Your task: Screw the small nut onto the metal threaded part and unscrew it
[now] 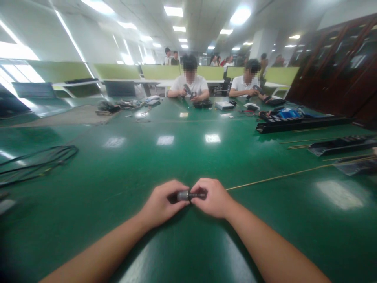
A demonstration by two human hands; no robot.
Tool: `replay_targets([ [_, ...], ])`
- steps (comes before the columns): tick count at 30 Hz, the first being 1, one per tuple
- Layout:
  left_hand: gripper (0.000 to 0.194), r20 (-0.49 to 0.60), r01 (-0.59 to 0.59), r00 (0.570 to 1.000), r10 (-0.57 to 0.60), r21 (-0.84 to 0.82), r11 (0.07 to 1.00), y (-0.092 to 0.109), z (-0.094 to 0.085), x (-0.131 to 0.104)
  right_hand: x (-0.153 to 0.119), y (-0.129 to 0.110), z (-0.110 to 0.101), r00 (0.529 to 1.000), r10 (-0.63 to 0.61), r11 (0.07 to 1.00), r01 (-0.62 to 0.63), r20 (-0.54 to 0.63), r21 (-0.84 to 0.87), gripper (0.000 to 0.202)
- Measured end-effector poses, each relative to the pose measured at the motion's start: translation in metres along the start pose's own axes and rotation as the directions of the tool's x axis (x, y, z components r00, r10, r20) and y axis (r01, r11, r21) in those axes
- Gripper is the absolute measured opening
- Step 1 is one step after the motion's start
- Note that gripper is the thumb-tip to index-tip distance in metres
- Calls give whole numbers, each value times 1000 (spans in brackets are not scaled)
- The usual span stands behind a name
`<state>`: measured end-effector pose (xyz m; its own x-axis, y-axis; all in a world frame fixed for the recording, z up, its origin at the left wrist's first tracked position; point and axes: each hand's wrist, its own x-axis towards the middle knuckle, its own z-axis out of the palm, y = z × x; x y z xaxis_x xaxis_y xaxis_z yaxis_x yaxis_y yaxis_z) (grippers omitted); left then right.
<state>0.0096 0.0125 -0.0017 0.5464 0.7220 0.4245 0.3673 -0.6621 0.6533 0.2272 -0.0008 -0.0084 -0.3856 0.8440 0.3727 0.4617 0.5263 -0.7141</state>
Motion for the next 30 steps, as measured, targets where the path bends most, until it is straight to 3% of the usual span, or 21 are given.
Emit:
replay_targets([
  [13, 22, -23, 1, 1000, 0, 11, 1000, 1, 1, -1, 0, -1, -3, 996, 83, 994, -85, 37, 73, 10],
  [30, 21, -38, -3, 999, 4, 33, 999, 4, 2, -2, -4, 0, -4, 995, 85, 994, -88, 51, 70, 10],
])
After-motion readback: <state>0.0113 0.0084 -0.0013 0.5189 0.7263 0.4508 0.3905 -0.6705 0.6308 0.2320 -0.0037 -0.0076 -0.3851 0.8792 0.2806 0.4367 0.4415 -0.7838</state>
